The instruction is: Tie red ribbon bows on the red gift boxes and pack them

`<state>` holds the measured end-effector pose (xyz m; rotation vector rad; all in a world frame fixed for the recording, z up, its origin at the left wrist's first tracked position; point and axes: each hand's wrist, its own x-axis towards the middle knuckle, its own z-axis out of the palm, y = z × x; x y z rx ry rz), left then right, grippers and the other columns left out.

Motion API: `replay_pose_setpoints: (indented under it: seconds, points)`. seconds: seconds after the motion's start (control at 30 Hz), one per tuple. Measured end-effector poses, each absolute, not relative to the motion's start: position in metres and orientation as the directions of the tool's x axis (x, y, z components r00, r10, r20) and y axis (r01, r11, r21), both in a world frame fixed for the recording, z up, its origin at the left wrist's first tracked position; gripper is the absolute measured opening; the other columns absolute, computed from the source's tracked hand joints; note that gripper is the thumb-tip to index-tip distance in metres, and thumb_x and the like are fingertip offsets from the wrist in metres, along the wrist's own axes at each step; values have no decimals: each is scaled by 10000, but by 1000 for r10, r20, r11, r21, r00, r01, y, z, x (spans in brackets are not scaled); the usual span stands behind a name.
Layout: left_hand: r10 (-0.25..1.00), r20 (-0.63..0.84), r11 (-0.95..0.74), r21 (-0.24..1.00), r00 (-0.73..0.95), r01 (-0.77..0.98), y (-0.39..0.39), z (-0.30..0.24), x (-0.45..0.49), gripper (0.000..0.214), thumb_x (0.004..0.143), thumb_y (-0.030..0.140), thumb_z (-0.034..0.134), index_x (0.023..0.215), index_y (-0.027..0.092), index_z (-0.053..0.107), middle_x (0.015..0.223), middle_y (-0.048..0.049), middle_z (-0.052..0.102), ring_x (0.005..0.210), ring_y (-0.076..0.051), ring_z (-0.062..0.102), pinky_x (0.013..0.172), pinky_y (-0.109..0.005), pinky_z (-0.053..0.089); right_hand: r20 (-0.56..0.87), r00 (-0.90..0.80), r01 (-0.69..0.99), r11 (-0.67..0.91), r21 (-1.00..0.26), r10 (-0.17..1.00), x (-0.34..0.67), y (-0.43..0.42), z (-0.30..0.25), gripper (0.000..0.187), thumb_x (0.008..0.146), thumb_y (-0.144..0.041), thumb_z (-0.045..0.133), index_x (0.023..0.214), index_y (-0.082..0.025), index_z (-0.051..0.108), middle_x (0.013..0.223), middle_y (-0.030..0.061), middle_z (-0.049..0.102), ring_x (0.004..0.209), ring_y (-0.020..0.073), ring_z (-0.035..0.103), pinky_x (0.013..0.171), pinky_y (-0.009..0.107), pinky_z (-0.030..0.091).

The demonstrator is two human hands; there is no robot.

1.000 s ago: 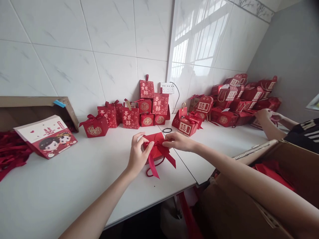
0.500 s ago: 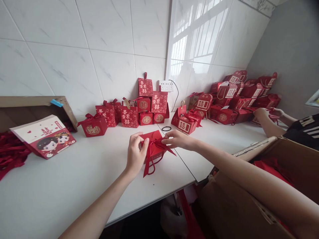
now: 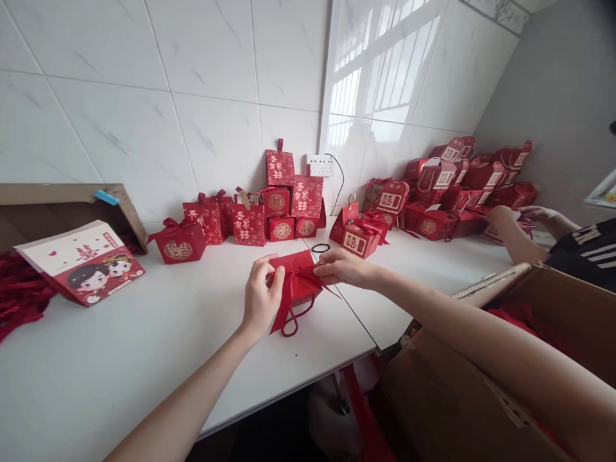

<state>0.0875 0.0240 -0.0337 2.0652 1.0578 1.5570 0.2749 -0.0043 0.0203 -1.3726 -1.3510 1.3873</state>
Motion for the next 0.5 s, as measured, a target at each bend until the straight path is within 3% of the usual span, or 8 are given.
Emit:
replay_pose_setpoints:
  seconds: [0.2, 0.33, 0.43, 0.5]
  points:
    - [684, 711, -715, 612, 161, 338, 27, -35, 87, 242, 845, 284, 454, 635, 206, 361, 1036, -65, 577, 998, -170, 545, 775, -281, 451, -200, -130, 289, -156, -944, 971, 278, -5, 24, 211, 681, -174, 663, 568, -148, 486, 574, -25, 529, 621, 97, 568, 702, 241, 499]
    - [659, 714, -749, 589, 238, 305, 27, -37, 85, 246, 828, 284, 487, 631, 201, 366, 1063, -65, 564, 1003, -173, 549, 727, -270, 461, -394, -172, 482, -271, -833, 903, 282, -9, 30, 217, 742, -278, 598, 581, -135, 570, 639, 16, 592, 596, 94, 558, 674, 228, 498]
    - [652, 720, -755, 584, 240, 299, 27, -39, 85, 245, 824, 278, 495, 629, 200, 369, 1064, -65, 563, 1013, -174, 548, 742, -272, 461, -509, -149, 589, -337, -734, 848, 284, -10, 32, 229, 754, -260, 534, 588, -127, 619, 714, 74, 645, 664, 142, 606, 691, 248, 512]
    - [643, 729, -762, 579, 236, 290, 27, -39, 86, 245, 823, 267, 495, 628, 199, 365, 1061, -62, 565, 1016, -173, 547, 752, -273, 461, -442, -43, 688, -294, -663, 896, 284, -10, 31, 176, 727, -209, 531, 597, -128, 618, 758, 108, 648, 748, 207, 627, 711, 300, 515]
